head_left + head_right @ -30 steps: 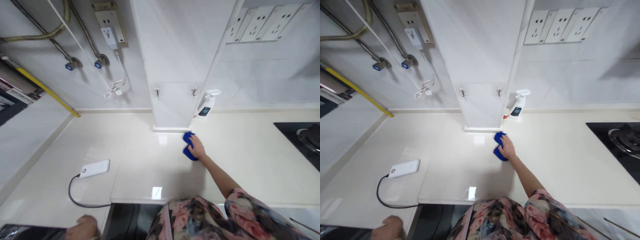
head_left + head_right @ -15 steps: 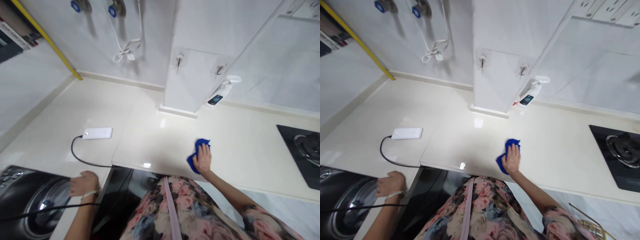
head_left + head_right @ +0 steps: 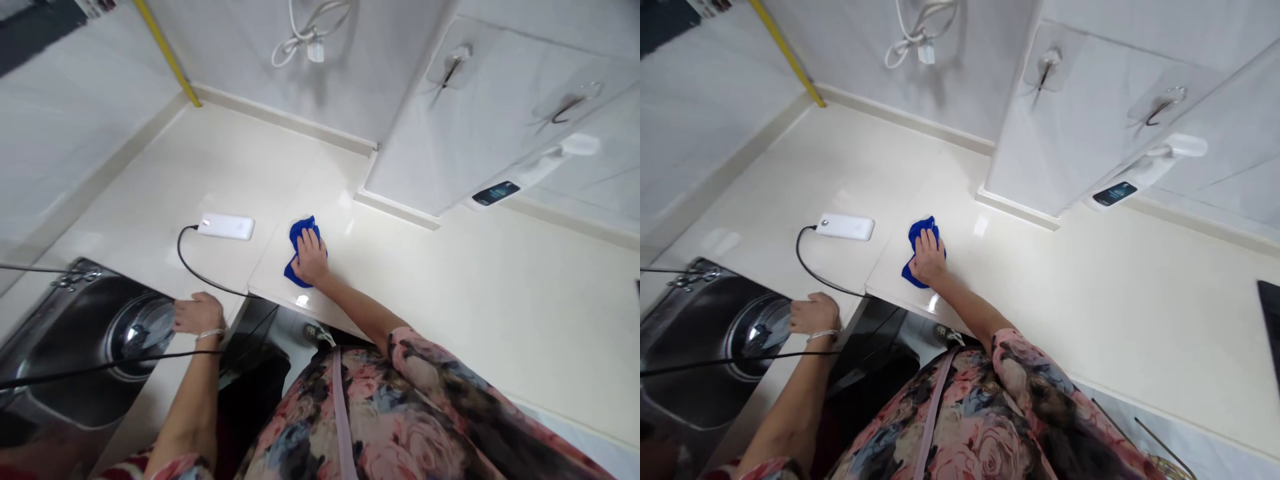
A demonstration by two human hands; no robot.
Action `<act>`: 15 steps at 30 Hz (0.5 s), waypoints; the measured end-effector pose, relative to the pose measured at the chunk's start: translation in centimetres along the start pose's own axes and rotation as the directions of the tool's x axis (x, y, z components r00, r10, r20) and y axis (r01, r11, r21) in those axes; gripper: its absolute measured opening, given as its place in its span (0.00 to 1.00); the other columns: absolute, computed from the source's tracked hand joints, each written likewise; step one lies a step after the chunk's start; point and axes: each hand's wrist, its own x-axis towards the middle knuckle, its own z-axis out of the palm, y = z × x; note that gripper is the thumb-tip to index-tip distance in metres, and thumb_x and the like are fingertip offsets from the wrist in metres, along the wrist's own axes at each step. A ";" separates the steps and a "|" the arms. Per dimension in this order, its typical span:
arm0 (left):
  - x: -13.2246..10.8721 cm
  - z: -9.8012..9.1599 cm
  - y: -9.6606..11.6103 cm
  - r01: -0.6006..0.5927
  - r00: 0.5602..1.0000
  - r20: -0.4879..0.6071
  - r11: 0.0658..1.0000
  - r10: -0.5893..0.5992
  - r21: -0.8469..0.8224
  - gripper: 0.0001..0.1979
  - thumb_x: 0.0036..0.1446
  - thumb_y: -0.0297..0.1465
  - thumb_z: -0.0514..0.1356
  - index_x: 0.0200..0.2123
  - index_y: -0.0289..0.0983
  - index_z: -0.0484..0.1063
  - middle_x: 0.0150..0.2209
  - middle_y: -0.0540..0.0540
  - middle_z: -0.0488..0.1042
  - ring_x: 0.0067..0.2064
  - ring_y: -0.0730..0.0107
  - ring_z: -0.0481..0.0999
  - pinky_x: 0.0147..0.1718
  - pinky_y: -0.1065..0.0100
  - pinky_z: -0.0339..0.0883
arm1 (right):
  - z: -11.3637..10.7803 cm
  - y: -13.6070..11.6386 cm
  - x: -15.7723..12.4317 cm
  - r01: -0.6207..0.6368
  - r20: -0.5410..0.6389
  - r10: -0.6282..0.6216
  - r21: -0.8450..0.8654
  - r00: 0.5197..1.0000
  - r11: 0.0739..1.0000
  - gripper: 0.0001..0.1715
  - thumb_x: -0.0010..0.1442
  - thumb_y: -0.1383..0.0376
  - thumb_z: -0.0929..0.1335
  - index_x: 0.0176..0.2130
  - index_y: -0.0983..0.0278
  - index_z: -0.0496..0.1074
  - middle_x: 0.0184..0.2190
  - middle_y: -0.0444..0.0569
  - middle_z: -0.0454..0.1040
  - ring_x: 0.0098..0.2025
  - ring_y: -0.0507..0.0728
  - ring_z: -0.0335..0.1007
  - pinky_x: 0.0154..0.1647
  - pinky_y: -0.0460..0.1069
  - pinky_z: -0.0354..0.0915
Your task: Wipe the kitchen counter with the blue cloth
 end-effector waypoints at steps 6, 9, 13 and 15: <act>-0.1 -0.3 0.2 0.018 1.000 -0.009 1.000 -0.018 -0.017 0.26 0.69 0.35 0.47 0.59 0.19 0.66 0.58 0.17 0.72 0.60 0.31 0.73 0.60 0.35 0.62 | 0.9 -4.1 -0.3 -0.060 0.026 0.059 0.037 0.998 0.998 0.44 0.66 0.63 0.65 0.74 0.80 0.57 0.79 0.70 0.46 0.81 0.73 0.37 0.77 0.71 0.42; -0.2 -0.2 0.2 0.023 1.000 -0.009 0.999 -0.023 -0.031 0.26 0.69 0.34 0.47 0.59 0.20 0.66 0.58 0.17 0.72 0.60 0.31 0.72 0.60 0.36 0.61 | 1.8 -6.0 -3.7 0.015 0.076 -0.019 0.051 0.997 0.999 0.44 0.67 0.61 0.66 0.74 0.77 0.58 0.80 0.69 0.44 0.81 0.73 0.37 0.77 0.71 0.45; -0.4 -0.5 0.1 0.014 1.000 0.009 1.000 -0.013 -0.026 0.26 0.70 0.35 0.47 0.60 0.20 0.65 0.59 0.18 0.72 0.61 0.34 0.73 0.61 0.38 0.62 | 2.6 -7.0 -7.2 0.226 0.138 -0.230 0.048 0.963 0.973 0.45 0.69 0.57 0.68 0.74 0.78 0.57 0.79 0.71 0.45 0.80 0.75 0.39 0.76 0.72 0.46; -0.5 -0.8 0.1 0.008 1.000 0.027 1.000 -0.008 -0.007 0.26 0.71 0.35 0.47 0.61 0.20 0.65 0.59 0.19 0.72 0.62 0.36 0.73 0.61 0.39 0.62 | 2.6 -6.5 -8.3 0.310 0.160 -0.312 0.034 0.937 0.950 0.41 0.71 0.58 0.67 0.74 0.76 0.58 0.79 0.70 0.48 0.80 0.73 0.42 0.76 0.71 0.49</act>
